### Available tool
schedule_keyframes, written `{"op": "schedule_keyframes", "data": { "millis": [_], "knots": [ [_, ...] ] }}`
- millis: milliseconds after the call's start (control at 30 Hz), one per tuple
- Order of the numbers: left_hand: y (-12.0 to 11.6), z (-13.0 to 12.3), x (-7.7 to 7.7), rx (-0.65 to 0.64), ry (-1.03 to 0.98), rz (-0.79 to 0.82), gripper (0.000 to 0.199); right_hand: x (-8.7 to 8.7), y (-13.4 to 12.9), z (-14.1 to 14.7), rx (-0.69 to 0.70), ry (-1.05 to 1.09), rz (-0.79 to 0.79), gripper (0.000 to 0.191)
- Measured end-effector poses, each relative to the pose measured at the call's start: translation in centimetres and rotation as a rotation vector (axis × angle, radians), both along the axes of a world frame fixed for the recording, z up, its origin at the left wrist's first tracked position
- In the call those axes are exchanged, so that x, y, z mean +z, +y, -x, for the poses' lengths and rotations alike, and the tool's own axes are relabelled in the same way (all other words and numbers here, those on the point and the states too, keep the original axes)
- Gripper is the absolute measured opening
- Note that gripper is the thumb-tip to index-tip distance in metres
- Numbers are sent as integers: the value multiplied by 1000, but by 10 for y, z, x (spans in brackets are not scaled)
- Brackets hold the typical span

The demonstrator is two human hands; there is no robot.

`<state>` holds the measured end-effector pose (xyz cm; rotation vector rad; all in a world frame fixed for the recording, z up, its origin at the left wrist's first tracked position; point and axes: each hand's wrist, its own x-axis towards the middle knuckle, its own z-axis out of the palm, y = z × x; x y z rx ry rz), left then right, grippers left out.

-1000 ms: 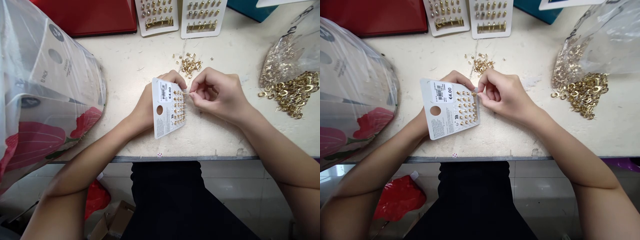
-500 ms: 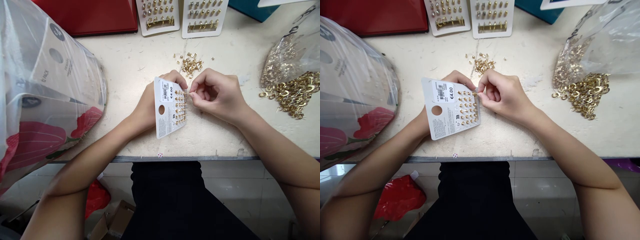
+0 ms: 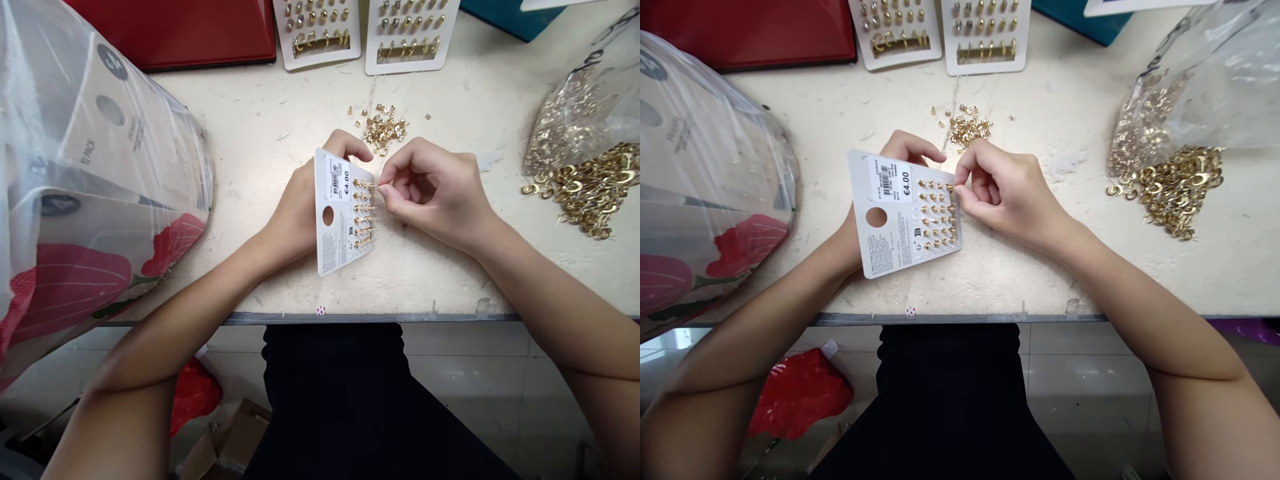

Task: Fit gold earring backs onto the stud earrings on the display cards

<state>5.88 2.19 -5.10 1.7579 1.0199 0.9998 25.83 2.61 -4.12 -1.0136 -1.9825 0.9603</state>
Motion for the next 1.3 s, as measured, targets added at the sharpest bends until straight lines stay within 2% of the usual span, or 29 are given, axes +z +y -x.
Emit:
{"op": "schedule_keyframes", "data": {
  "millis": [200, 367, 600, 1033, 1200, 1300],
  "knots": [
    [-2, 1, 1, 8, -15, 21, 26, 0, 0, -1, 2, -6, -1, 20],
    [-2, 1, 1, 2, -34, 31, 24, 1, -1, -1, -24, 10, 72, 16],
    [-2, -1, 9, 28, -9, 204, 24, 3, 1, -1, 4, -2, 90, 16],
    [0, 1, 8, 1, -110, 226, 14, 5, 1, -3, 8, -22, 133, 16],
    [0, 0, 12, 26, -77, 239, 16, 3, 0, -3, 10, 10, 92, 15],
    [0, -1, 13, 34, -49, 249, 16, 3, -1, -3, 5, -49, 13, 16]
  ]
}}
